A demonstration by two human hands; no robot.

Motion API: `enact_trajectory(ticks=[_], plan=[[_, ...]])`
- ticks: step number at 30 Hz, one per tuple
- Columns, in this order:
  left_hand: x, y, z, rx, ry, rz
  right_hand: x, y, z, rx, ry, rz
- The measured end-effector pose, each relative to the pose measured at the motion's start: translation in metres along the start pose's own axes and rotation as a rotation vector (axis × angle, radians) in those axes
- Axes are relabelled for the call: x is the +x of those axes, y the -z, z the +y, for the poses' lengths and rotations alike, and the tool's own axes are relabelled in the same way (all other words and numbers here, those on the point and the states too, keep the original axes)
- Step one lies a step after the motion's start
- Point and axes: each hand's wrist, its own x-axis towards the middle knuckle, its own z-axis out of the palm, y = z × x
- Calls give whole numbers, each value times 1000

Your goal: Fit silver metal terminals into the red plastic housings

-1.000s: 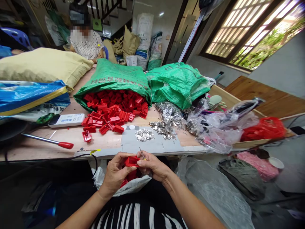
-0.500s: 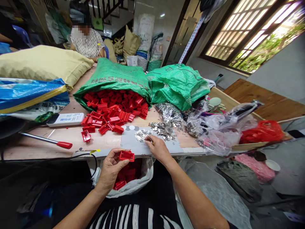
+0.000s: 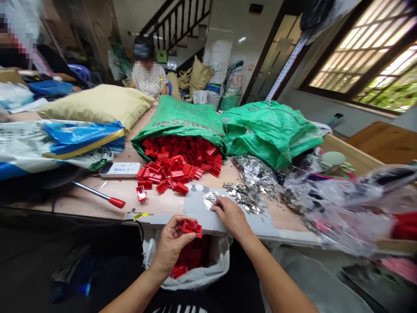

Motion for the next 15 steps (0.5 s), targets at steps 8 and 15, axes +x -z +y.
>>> enact_trajectory(ticks=[8, 15], plan=[[5, -7, 0, -80, -24, 23, 4, -8, 8, 76, -5, 71], [6, -13, 5, -193, 26, 34, 3, -1, 7, 274, 0, 88]])
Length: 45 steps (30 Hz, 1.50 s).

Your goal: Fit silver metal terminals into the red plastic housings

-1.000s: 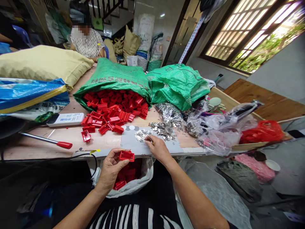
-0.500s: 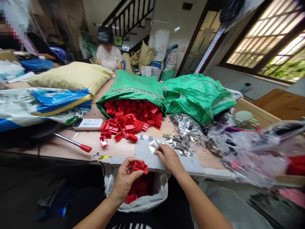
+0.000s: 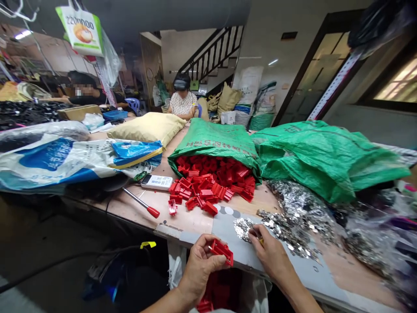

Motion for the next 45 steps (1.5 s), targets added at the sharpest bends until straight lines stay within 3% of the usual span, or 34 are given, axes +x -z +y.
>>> enact_trajectory(ticks=[7, 14, 24, 34, 39, 45], plan=[[2, -4, 7, -100, 31, -1, -10, 9, -14, 190, 22, -96], [6, -7, 7, -147, 46, -1, -26, 3, -39, 302, 138, -144], [3, -6, 20, -125, 98, -16, -38, 4, -64, 351, 161, -102], [1, -4, 23, -116, 234, 5, -40, 4, -68, 403, 161, -81], [2, -1, 21, -75, 246, 1, -40, 4, -68, 405, 199, -171], [0, -1, 22, 47, 146, -73, -42, 11, -61, 393, 294, -348]])
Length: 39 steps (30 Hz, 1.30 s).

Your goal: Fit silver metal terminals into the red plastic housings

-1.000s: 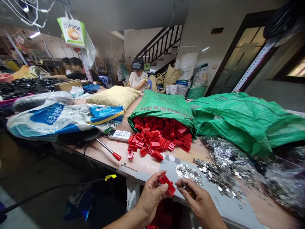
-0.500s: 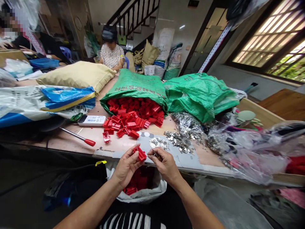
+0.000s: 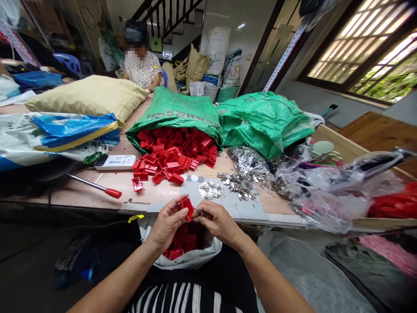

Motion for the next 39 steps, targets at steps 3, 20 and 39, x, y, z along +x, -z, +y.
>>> enact_trajectory(ticks=[3, 20, 39], plan=[[-2, -1, -1, 75, -28, -22, -2, 0, 3, 10, -2, -24], [21, 28, -2, 903, -438, -102, -14, -10, 28, -204, -138, 51], [40, 37, 6, 1186, -451, -186, -1, -16, 29, -379, -101, 24]])
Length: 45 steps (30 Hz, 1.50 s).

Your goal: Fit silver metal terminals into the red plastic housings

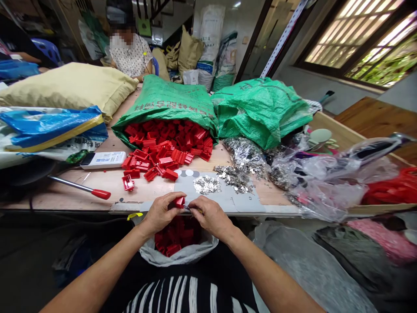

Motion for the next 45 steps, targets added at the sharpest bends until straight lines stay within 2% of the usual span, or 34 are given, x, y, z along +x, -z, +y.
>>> enact_trajectory(ticks=[8, 17, 22, 28, 32, 35, 37, 42, 45], plan=[[1, 0, -3, 14, -22, -17, -1, -1, -7, -96, -85, -36], [-3, -5, -6, 13, -28, 17, 4, -10, -34, -333, -247, -67], [-6, -4, -7, -15, 7, 12, -2, -6, -23, -166, -192, -36], [-12, -4, 3, -62, 38, 43, -20, -4, -13, 94, -114, 93], [-16, -5, 14, -148, 48, 59, -29, 0, -11, 251, -144, 26], [-18, -6, 24, -294, 107, 113, -33, 3, -13, 354, -120, 11], [-20, -7, 33, -477, 207, 130, -34, 3, -15, 421, -98, 2], [-25, -7, 51, -1086, 472, 71, -34, 5, -25, 490, -57, -43], [-28, -10, 53, -1311, 577, 60, -31, 6, -30, 489, -38, -45]])
